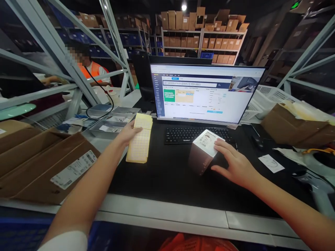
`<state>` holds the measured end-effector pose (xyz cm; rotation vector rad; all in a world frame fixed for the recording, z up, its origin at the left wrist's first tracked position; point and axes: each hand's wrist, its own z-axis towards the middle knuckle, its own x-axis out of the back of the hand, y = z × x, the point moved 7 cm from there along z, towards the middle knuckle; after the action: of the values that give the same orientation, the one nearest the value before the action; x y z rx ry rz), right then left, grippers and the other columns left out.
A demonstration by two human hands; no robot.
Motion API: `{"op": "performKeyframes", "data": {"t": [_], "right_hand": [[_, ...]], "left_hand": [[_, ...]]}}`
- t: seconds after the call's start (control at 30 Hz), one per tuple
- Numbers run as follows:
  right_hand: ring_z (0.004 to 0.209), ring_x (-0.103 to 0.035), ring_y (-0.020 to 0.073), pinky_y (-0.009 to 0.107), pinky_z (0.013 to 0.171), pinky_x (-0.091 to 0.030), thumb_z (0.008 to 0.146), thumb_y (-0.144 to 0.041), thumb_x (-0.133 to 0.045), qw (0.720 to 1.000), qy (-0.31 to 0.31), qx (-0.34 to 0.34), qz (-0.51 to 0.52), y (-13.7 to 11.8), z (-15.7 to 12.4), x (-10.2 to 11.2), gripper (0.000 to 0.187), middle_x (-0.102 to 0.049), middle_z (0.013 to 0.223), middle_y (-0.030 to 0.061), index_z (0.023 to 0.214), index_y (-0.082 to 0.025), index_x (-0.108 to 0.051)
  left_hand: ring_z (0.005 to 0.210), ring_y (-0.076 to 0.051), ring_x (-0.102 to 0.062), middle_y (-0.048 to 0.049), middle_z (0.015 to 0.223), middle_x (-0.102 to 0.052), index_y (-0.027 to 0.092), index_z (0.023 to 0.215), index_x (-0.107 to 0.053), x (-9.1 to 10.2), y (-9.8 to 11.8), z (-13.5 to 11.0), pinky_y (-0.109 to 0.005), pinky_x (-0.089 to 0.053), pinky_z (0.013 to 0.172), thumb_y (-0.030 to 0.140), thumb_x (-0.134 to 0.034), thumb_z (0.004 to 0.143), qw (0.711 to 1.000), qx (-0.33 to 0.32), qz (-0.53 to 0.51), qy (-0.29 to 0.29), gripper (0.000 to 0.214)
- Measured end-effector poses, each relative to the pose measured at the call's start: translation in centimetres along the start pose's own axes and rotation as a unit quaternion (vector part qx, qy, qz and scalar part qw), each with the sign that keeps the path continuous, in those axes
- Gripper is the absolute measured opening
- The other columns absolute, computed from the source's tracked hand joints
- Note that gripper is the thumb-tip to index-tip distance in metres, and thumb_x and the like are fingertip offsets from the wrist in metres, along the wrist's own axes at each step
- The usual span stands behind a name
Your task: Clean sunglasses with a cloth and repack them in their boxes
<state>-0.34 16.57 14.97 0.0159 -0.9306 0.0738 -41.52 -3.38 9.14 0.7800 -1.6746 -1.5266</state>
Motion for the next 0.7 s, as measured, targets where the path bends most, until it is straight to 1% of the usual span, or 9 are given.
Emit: {"op": "performKeyframes", "data": {"t": [0.1, 0.17, 0.27, 0.33, 0.43, 0.47, 0.53, 0.6, 0.7], "right_hand": [[0.148, -0.037, 0.0340, 0.054, 0.115, -0.044, 0.094, -0.039, -0.063, 0.999, -0.034, -0.016, 0.017, -0.2, -2.0, 0.8, 0.075, -0.034, 0.161, 0.0202, 0.157, -0.017, -0.028], [0.150, -0.034, 0.0336, 0.053, 0.115, -0.044, 0.095, -0.040, -0.061, 0.997, -0.058, -0.044, 0.018, 0.0, -4.3, 1.5, 0.077, -0.026, 0.166, 0.0173, 0.160, -0.020, -0.025], [0.149, -0.038, 0.0311, 0.048, 0.113, -0.048, 0.095, -0.041, -0.060, 0.987, -0.095, -0.127, 0.024, 0.9, -9.0, 2.8, 0.078, -0.027, 0.166, 0.0126, 0.161, -0.026, -0.022], [0.148, -0.039, 0.0302, 0.047, 0.112, -0.048, 0.096, -0.042, -0.058, 0.973, -0.104, -0.204, 0.036, 1.9, -12.9, 3.6, 0.077, -0.030, 0.165, 0.0106, 0.162, -0.028, -0.021], [0.146, -0.042, 0.0308, 0.050, 0.114, -0.046, 0.100, -0.046, -0.049, 0.937, -0.066, -0.333, 0.080, 2.8, -19.4, 3.8, 0.066, -0.037, 0.162, 0.0084, 0.160, -0.031, -0.027], [0.144, -0.044, 0.0311, 0.051, 0.114, -0.045, 0.101, -0.048, -0.044, 0.923, -0.037, -0.370, 0.098, 2.7, -21.3, 3.5, 0.062, -0.040, 0.160, 0.0083, 0.159, -0.032, -0.029], [0.140, -0.049, 0.0310, 0.051, 0.111, -0.048, 0.103, -0.050, -0.036, 0.896, 0.023, -0.422, 0.135, 2.2, -24.3, 2.1, 0.058, -0.045, 0.157, 0.0092, 0.157, -0.032, -0.033], [0.137, -0.053, 0.0305, 0.049, 0.107, -0.052, 0.104, -0.050, -0.031, 0.881, 0.068, -0.438, 0.167, 1.1, -25.6, 0.1, 0.057, -0.047, 0.155, 0.0116, 0.157, -0.030, -0.034], [0.132, -0.058, 0.0305, 0.049, 0.103, -0.055, 0.104, -0.047, -0.032, 0.869, 0.094, -0.455, 0.168, -0.2, -25.4, -2.6, 0.056, -0.052, 0.150, 0.0147, 0.156, -0.027, -0.034]], "left_hand": [[0.073, -0.030, -0.073, -0.0127, 0.087, -0.075, 0.014, 0.111, -0.067, 0.6, 0.6, 4.1, -0.043, -0.061, 0.064, 0.027, -0.085, 0.062, 0.997, 0.057, 0.060, 0.002, 0.054], [0.077, -0.034, -0.073, -0.0136, 0.085, -0.074, 0.013, 0.104, -0.068, 0.5, 1.0, 5.8, -0.048, -0.061, 0.067, 0.028, -0.086, 0.060, 0.992, 0.072, 0.098, 0.018, 0.050], [0.103, -0.043, -0.068, -0.0187, 0.099, -0.073, 0.010, 0.105, -0.067, -0.4, 1.8, 7.0, -0.055, -0.057, 0.085, 0.027, -0.085, 0.058, 0.986, 0.048, 0.145, 0.073, 0.054], [0.127, -0.044, -0.056, -0.0220, 0.120, -0.067, 0.010, 0.115, -0.064, -2.0, 2.2, 6.4, -0.057, -0.049, 0.101, 0.029, -0.080, 0.064, 0.980, 0.010, 0.164, 0.108, 0.057], [0.145, -0.033, -0.038, -0.0171, 0.148, -0.049, 0.017, 0.135, -0.053, -6.7, 2.5, 2.1, -0.051, -0.034, 0.118, 0.035, -0.061, 0.085, 0.973, -0.092, 0.165, 0.131, 0.054], [0.144, -0.031, -0.040, -0.0164, 0.150, -0.047, 0.018, 0.140, -0.050, -8.7, 3.1, -0.4, -0.051, -0.032, 0.119, 0.037, -0.055, 0.090, 0.964, -0.175, 0.151, 0.131, 0.053], [0.143, -0.030, -0.042, -0.0134, 0.155, -0.042, 0.025, 0.145, -0.045, -13.8, 4.0, -6.2, -0.051, -0.033, 0.119, 0.041, -0.054, 0.094, 0.937, -0.318, 0.139, 0.033, 0.054], [0.150, -0.034, -0.031, -0.0131, 0.163, -0.029, 0.027, 0.146, -0.043, -18.5, 4.9, -11.9, -0.057, -0.030, 0.120, 0.043, -0.066, 0.088, 0.881, -0.433, 0.187, -0.052, 0.064], [0.153, -0.041, -0.020, -0.0137, 0.168, -0.012, 0.027, 0.142, -0.047, -22.5, 6.2, -16.6, -0.063, -0.030, 0.118, 0.039, -0.078, 0.079, 0.830, -0.496, 0.244, -0.070, 0.070]]}}
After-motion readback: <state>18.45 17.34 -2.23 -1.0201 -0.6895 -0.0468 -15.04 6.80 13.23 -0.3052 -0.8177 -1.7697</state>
